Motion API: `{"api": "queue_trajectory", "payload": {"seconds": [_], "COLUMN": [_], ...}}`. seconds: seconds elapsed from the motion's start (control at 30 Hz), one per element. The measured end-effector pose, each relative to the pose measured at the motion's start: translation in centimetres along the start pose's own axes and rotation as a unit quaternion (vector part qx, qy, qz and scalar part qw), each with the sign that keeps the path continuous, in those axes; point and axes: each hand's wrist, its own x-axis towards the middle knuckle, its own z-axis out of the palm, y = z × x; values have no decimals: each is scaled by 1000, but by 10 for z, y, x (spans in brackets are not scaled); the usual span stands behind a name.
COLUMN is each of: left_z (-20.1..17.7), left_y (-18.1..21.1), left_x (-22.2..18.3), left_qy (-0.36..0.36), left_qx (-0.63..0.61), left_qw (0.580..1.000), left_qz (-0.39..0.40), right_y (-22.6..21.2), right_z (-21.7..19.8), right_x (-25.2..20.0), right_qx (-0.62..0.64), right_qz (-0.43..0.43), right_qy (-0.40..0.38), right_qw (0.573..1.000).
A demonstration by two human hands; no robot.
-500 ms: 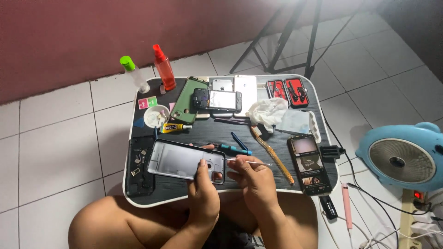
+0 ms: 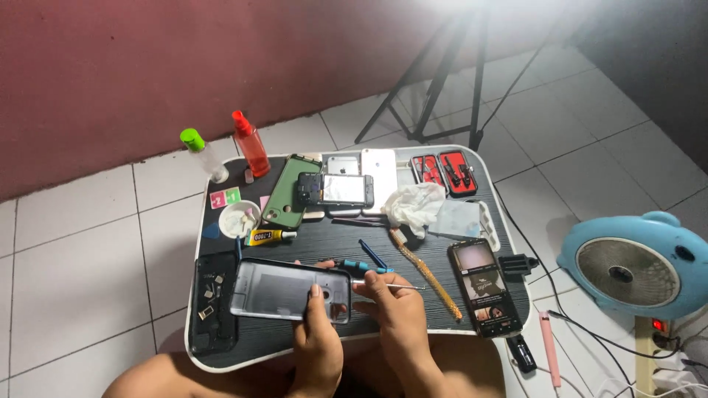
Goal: The person is disassembling a mobile phone and cleaning its back cover and internal parts using a screwdriver, a small brush, and a cloth.
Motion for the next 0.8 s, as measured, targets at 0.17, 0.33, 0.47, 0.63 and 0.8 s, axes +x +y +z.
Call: {"api": "queue_trajectory", "payload": {"seconds": [0.17,0.33,0.47,0.63,0.8], "left_z": [-1,-14,-31,-49,-55], "left_y": [1,6,10,0,-4], "left_x": [2,13,27,40,49], "left_qy": [15,28,-49,-43,-212], "left_qx": [57,60,40,197,-23], "left_qw": [997,997,998,979,977], "left_qz": [-42,-42,-26,-19,30], "right_y": [-8,-24,-43,-33,-31], "right_z": [1,-21,-35,-52,-47], "right_x": [1,8,0,5,4], "right_qx": [3,-118,-586,-727,-727], "right_qz": [-7,-170,-208,-216,-265], "right_qy": [-3,-34,104,118,103], "right_qw": [1000,978,776,641,625]}}
